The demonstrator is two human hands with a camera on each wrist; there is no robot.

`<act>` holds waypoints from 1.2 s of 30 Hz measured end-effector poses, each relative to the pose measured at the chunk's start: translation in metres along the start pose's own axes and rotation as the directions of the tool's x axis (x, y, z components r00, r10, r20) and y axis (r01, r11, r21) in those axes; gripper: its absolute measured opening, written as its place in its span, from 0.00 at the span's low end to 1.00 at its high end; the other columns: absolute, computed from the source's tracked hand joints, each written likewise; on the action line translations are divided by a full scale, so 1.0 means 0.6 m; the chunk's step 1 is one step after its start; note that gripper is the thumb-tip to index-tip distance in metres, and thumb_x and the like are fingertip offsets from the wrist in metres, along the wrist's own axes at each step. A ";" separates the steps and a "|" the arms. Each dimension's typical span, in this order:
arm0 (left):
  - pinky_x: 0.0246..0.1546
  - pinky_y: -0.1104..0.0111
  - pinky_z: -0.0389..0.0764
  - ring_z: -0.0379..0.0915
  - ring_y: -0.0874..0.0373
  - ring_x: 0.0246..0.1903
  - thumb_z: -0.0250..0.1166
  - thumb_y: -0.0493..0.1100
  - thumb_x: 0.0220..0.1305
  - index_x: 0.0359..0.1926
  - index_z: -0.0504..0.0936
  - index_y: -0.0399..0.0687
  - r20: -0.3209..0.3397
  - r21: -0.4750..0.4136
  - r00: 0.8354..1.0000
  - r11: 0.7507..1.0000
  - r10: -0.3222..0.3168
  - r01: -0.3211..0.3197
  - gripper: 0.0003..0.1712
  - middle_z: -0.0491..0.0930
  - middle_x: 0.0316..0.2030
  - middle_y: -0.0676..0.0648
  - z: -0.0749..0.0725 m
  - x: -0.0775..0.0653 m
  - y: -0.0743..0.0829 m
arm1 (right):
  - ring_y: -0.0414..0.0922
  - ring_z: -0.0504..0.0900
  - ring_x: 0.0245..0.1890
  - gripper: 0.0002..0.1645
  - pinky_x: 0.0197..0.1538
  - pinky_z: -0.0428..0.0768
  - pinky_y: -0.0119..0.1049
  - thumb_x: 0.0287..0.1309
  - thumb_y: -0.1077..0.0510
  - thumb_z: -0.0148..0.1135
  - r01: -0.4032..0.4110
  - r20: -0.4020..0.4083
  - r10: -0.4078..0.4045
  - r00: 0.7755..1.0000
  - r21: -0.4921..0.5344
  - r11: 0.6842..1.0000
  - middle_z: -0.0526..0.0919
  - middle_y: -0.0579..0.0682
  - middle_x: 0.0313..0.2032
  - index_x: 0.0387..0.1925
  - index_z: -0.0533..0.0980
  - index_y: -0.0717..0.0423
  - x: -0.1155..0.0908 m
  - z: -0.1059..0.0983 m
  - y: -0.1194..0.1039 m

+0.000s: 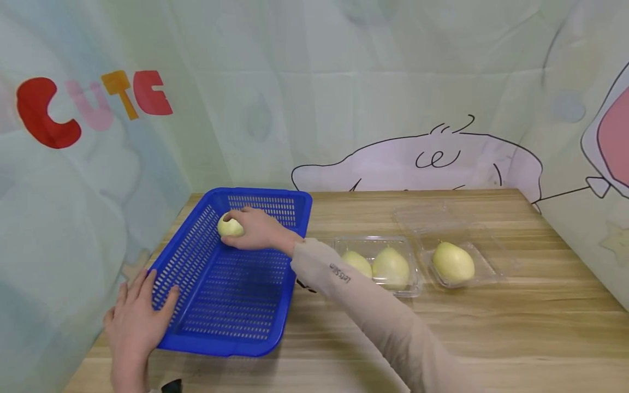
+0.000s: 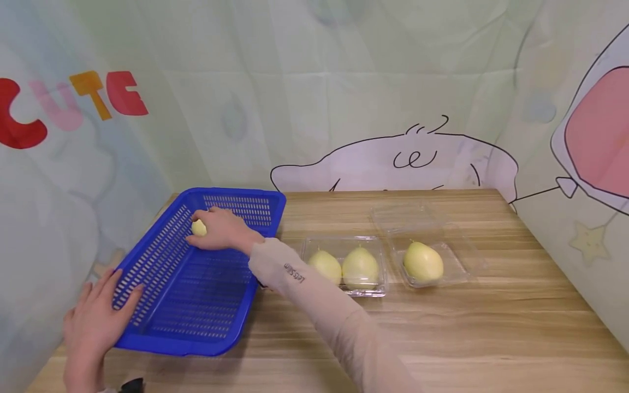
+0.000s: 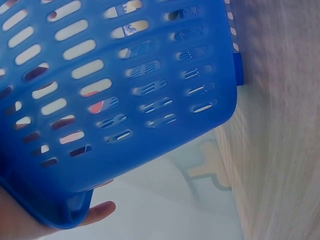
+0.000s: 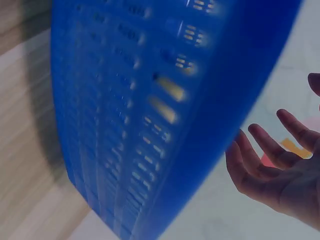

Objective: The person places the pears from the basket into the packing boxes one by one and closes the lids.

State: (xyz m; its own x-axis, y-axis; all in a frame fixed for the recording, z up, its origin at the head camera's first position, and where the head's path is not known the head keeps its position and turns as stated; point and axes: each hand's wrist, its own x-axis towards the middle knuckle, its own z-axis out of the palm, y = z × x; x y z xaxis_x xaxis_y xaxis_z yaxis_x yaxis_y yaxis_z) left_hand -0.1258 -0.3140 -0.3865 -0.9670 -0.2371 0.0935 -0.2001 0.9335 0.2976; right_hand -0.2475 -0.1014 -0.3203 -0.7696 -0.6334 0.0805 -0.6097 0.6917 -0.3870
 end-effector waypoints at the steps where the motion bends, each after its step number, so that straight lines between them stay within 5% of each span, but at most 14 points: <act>1: 0.51 0.34 0.51 0.38 0.29 0.64 0.40 0.62 0.63 0.66 0.52 0.37 0.004 0.003 1.000 1.000 -0.003 0.003 0.40 0.47 0.67 0.35 -0.001 0.001 0.000 | 0.42 0.72 0.51 0.26 0.44 0.73 0.28 0.57 0.44 0.51 0.000 -0.002 0.000 1.000 0.011 1.000 0.75 0.48 0.53 0.56 0.67 0.47 0.002 0.002 -0.001; 14: 0.51 0.33 0.51 0.39 0.30 0.64 0.41 0.62 0.63 0.65 0.52 0.37 0.015 0.013 1.000 1.000 -0.017 0.017 0.41 0.48 0.67 0.35 -0.003 0.005 0.003 | 0.39 0.72 0.44 0.24 0.34 0.67 0.21 0.56 0.47 0.52 -0.019 -0.034 0.023 0.999 0.114 0.993 0.76 0.48 0.50 0.54 0.69 0.50 0.025 0.015 0.007; 26: 0.50 0.33 0.52 0.40 0.30 0.63 0.43 0.63 0.62 0.66 0.52 0.37 0.012 0.016 1.000 1.000 -0.009 0.009 0.42 0.48 0.67 0.35 0.002 0.003 0.004 | 0.42 0.72 0.51 0.27 0.45 0.73 0.29 0.54 0.48 0.53 -0.031 0.033 0.035 0.999 -0.098 0.995 0.72 0.49 0.55 0.56 0.68 0.51 0.050 0.009 0.020; 32: 0.51 0.33 0.51 0.39 0.30 0.63 0.43 0.62 0.62 0.66 0.52 0.37 0.015 0.014 1.000 1.000 -0.021 0.021 0.42 0.48 0.67 0.35 0.002 0.004 0.006 | 0.45 0.63 0.63 0.28 0.59 0.68 0.35 0.57 0.47 0.50 -0.059 0.088 0.072 0.994 -0.144 0.988 0.63 0.49 0.63 0.59 0.65 0.48 0.062 -0.005 0.014; 36: 0.51 0.33 0.52 0.40 0.30 0.63 0.43 0.62 0.62 0.65 0.52 0.37 0.000 0.015 1.000 1.000 -0.008 0.008 0.42 0.48 0.67 0.35 0.001 0.004 0.005 | 0.45 0.64 0.62 0.28 0.58 0.70 0.35 0.57 0.47 0.50 -0.072 0.093 0.089 0.992 -0.173 0.982 0.62 0.48 0.63 0.60 0.65 0.47 0.068 -0.010 0.011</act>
State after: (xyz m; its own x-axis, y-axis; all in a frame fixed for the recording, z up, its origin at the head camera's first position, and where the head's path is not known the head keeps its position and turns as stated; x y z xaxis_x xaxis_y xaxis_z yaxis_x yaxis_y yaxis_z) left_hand -0.1288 -0.3116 -0.3860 -0.9653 -0.2448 0.0915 -0.2104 0.9356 0.2837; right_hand -0.2842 -0.1209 -0.3141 -0.8001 -0.5985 -0.0400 -0.5760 0.7852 -0.2272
